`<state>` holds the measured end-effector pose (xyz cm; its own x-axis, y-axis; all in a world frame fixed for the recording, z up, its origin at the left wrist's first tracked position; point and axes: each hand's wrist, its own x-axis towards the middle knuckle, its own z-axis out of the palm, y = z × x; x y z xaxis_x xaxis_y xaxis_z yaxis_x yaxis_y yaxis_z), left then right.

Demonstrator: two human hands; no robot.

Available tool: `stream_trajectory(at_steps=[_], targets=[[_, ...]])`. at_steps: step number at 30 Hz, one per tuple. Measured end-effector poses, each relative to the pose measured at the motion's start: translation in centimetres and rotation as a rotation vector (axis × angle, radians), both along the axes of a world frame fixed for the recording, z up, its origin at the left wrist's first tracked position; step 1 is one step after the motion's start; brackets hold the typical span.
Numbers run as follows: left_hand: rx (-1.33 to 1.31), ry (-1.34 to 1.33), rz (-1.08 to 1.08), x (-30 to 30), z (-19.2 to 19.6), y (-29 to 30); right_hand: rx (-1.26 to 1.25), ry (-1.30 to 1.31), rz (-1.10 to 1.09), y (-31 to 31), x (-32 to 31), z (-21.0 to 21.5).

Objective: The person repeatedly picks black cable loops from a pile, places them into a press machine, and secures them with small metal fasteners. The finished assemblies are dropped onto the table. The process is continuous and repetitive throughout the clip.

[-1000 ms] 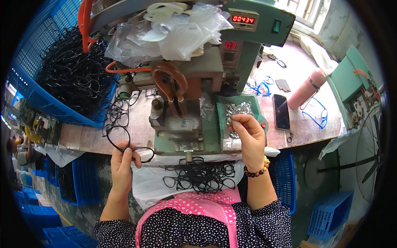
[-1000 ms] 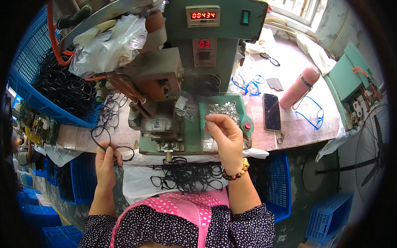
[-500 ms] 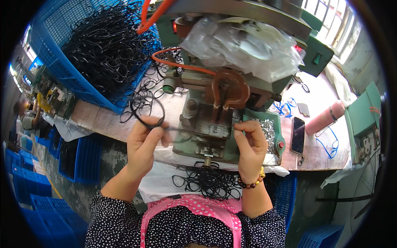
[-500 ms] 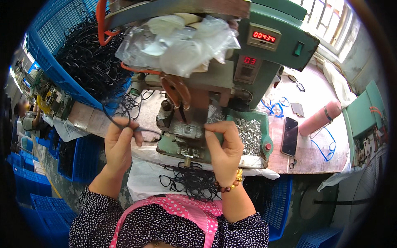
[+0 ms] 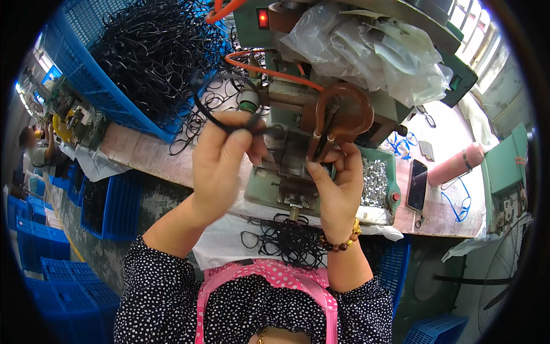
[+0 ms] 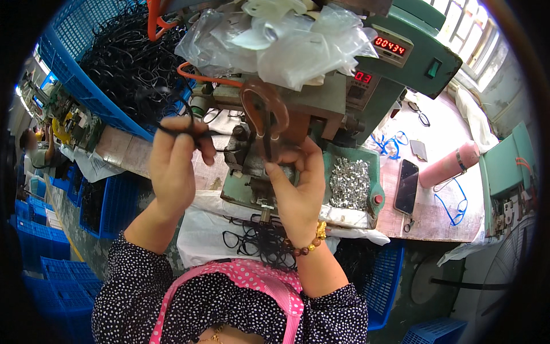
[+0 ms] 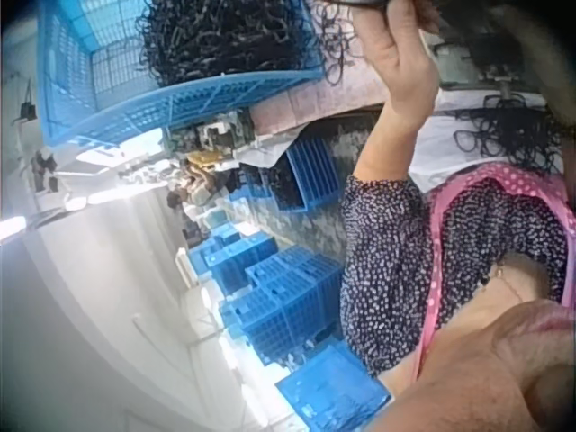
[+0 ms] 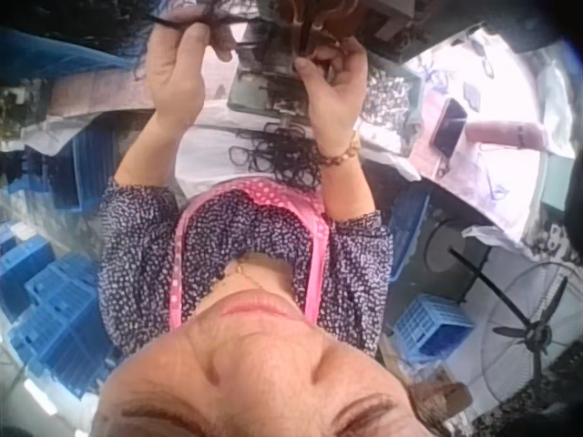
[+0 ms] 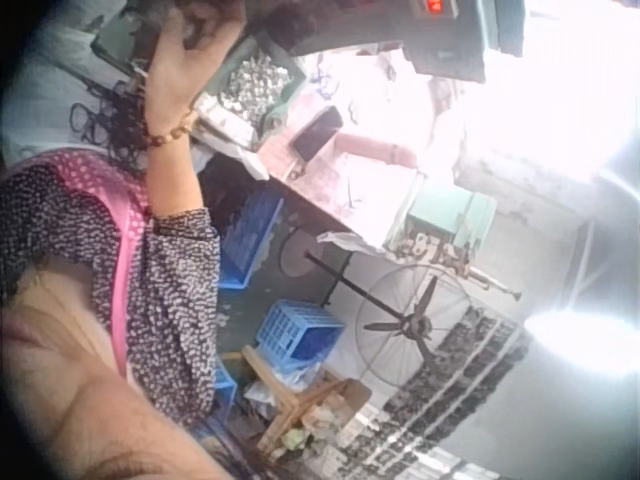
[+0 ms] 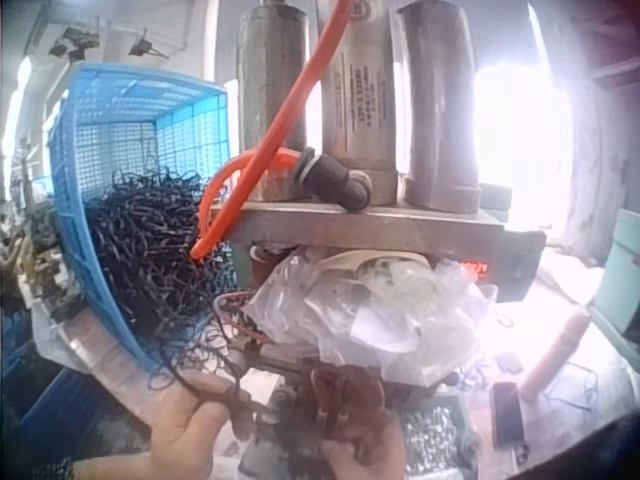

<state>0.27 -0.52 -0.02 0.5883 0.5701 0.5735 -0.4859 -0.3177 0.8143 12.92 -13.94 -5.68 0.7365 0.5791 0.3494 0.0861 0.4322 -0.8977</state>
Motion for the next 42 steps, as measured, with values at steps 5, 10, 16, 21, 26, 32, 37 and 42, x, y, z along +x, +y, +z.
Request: stream_trajectory(at_steps=[5, 10, 16, 21, 26, 32, 37, 42], targets=[[0.267, 0.166, -0.05, 0.5, -1.0, -2.8, -0.011, -0.112, -0.074, -1.4, 1.1, -0.3], [0.473, 0.24, 0.03, 2.7, -1.2, -2.7, -0.01, -0.057, -0.166, -3.9, 2.5, 0.0], [0.677, 0.156, 0.097, 3.3, -1.4, -2.4, -0.079, -0.296, -0.589, -8.4, 4.8, -1.5], [0.716, 0.07, 0.09, 3.4, -2.1, -2.2, -0.297, -0.011, -0.604, -9.9, 7.3, -6.1], [0.75, 0.039, 0.125, 3.5, -2.2, -2.3, -0.714, -0.801, -0.54, -9.7, 6.5, -7.4], [0.698, -0.018, 0.151, 3.5, -2.3, -2.6, -0.771, -0.94, -0.536, -7.8, 6.2, -6.7], [0.842, -0.015, 0.316, 1.8, -4.9, 0.2, -0.682, -0.851, -0.59, -8.0, 6.2, -6.7], [1.073, 0.486, 0.712, -0.9, -10.7, 12.5, -0.549, -0.407, -0.525, -8.4, 5.8, -7.0]])
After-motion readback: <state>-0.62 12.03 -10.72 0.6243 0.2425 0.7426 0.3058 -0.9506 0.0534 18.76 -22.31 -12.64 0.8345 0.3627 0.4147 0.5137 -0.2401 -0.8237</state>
